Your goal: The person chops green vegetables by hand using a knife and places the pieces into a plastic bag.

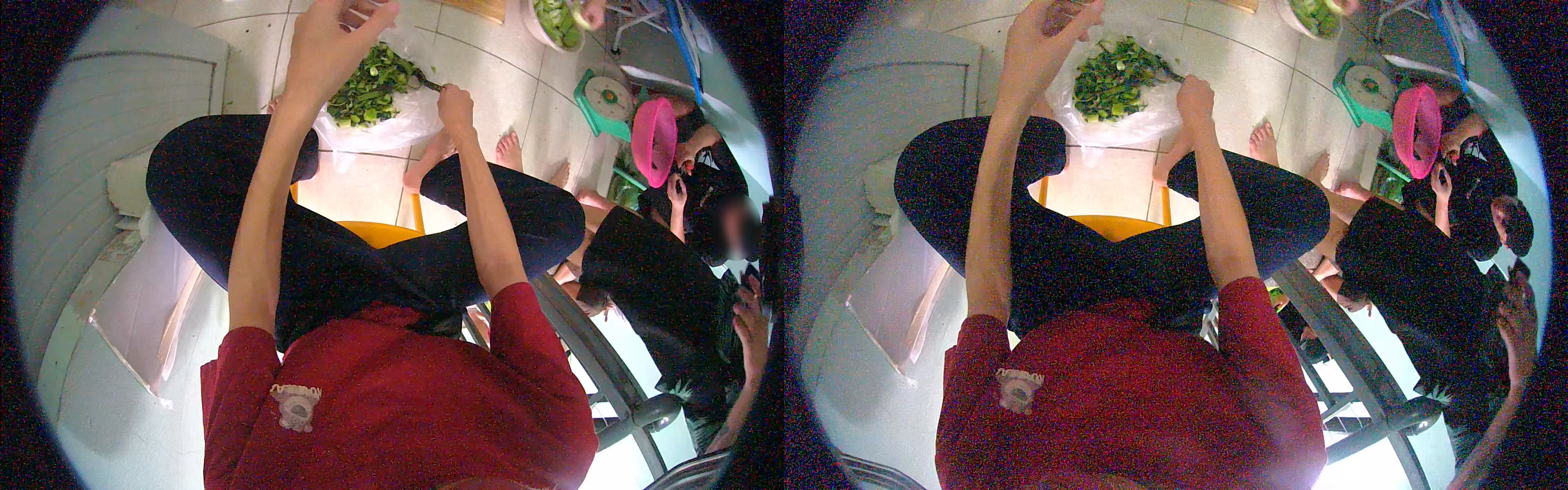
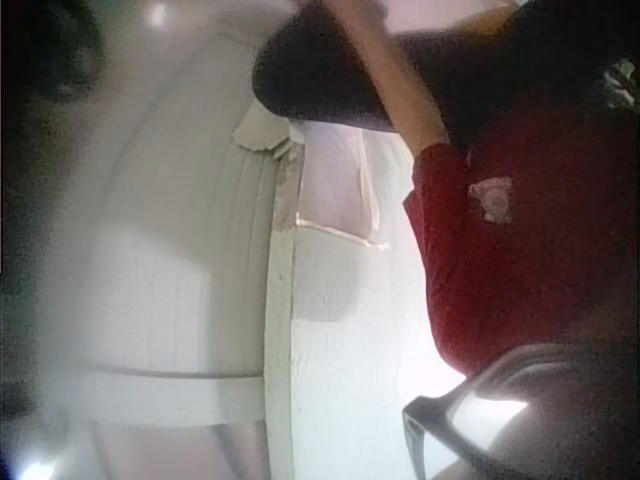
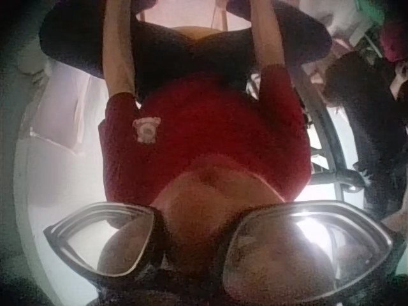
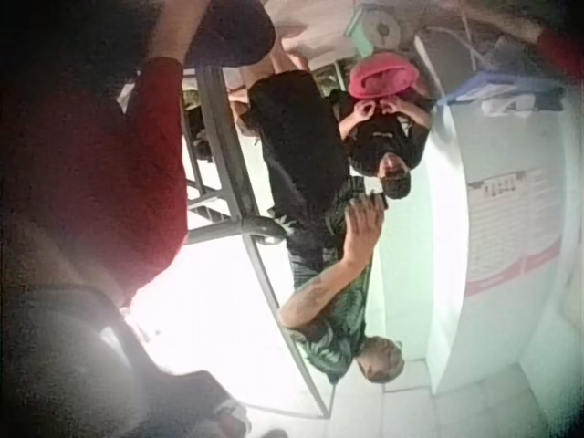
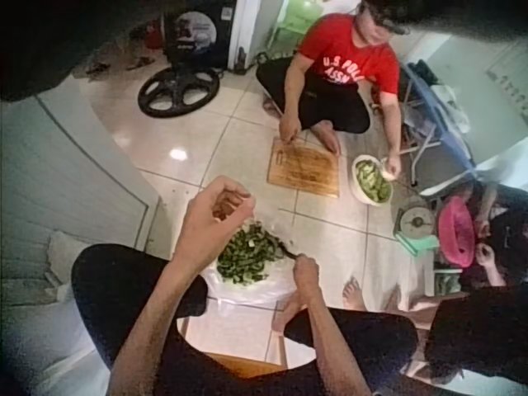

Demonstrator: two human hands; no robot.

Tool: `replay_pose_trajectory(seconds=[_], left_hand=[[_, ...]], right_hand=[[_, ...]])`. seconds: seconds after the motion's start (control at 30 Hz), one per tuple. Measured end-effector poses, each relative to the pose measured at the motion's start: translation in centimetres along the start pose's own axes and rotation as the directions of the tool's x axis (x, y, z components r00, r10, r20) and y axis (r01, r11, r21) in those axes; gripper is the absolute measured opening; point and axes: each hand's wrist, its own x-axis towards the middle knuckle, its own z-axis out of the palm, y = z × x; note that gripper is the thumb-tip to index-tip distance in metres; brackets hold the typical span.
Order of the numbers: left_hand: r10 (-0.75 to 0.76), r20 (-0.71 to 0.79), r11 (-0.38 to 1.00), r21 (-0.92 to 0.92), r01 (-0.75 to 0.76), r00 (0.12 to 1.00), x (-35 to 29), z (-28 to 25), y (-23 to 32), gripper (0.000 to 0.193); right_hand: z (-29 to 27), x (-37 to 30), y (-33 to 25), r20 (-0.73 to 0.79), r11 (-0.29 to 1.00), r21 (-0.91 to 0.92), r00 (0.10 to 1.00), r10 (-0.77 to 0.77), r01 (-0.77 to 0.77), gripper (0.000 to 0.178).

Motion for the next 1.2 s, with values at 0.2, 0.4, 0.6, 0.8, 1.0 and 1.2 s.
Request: replay_pose_trajectory(seconds=[0.2, 0.4, 0.6, 0.8, 1.0, 1.2], left_hand=[[-0.001, 0.01, 0.999, -0.049, 0.001, 1.0, 0.0, 0.1, -0.1, 0.017], [0.011, -0.008, 1.0, -0.023, -0.011, 1.0, 0.0, -0.1, -0.2, 0.018], [0.033, -0.021, 0.999, -0.01, -0.033, 0.999, 0.1, 0.1, -0.1, 0.017], [0.037, -0.018, 0.999, -0.011, -0.037, 0.999, 0.0, -0.2, -0.3, 0.015], [0.038, 0.006, 0.999, 0.034, -0.039, 0.999, 0.0, 0.0, 0.2, 0.016], [0.03, -0.007, 0.998, 0.048, -0.03, 1.0, 0.0, 0.3, 0.1, 0.016]], right_hand=[[-0.7, 0.2, 0.3, 0.088, 0.993, 0.026, 0.99, 0.112, -0.115, 0.031], [-4.8, 0.8, -1.6, 0.248, 0.991, 0.005, 0.961, 0.125, -0.13, 0.03], [-7.4, 1.3, -2.1, 0.275, 0.988, 0.022, 0.951, 0.144, -0.156, 0.035], [-8.7, 1.0, -4.1, 0.264, 0.986, 0.088, 0.958, 0.116, -0.143, 0.036], [-6.2, 0.6, -5.4, 0.08, 0.979, 0.202, 0.996, -0.027, 0.01, 0.033], [-2.9, -0.5, -4.5, 0.163, 1.0, 0.03, 0.987, -0.007, 0.002, 0.031]])
